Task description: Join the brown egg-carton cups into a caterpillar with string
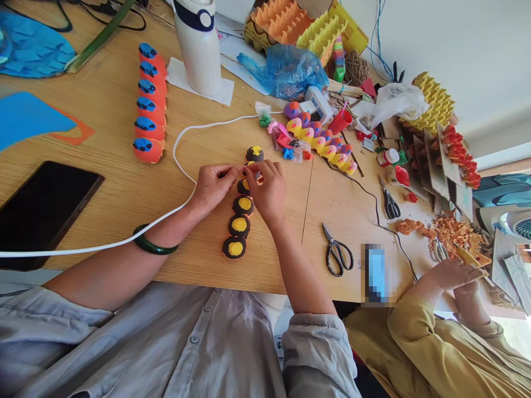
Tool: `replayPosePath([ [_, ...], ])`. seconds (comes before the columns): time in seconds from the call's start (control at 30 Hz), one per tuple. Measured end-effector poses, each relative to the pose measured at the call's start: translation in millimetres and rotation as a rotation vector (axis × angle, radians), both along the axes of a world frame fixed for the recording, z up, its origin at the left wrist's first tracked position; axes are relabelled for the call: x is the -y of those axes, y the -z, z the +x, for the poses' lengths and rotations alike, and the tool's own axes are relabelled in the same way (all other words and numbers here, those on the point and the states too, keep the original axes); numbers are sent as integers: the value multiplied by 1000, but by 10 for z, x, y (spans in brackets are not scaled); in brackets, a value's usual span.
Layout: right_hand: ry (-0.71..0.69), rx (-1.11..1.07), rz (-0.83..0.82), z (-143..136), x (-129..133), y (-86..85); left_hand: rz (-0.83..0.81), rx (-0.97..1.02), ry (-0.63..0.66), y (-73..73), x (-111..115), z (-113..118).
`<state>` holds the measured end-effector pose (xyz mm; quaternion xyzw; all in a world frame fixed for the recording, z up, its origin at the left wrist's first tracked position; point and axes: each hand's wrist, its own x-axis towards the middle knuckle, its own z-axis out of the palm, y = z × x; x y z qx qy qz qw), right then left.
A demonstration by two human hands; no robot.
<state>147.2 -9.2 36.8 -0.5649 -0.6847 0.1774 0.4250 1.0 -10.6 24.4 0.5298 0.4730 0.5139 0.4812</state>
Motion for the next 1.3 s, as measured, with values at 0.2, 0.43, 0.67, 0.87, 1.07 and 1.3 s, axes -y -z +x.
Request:
replayPosePath([
  [0.2, 35, -229, -52, 199, -413, 70, -152, 48, -70, 70, -37, 7],
  [0.43, -12, -152, -21, 303, -740, 206, -202, 79, -59, 108, -64, 7],
  [0.67, -55, -42, 48, 355, -746, 364, -223, 80, -60, 122, -63, 23],
  [0.87, -73, -66, 88, 342, -749, 439, -220, 91, -53, 124, -71, 26],
  [1.07, -89, -61, 128, 318, -755, 435, -207, 88, -48, 130, -80, 21],
  [1.3, -80, 15, 145, 324, -733, 418, -210, 63, -46, 150, -90, 24],
])
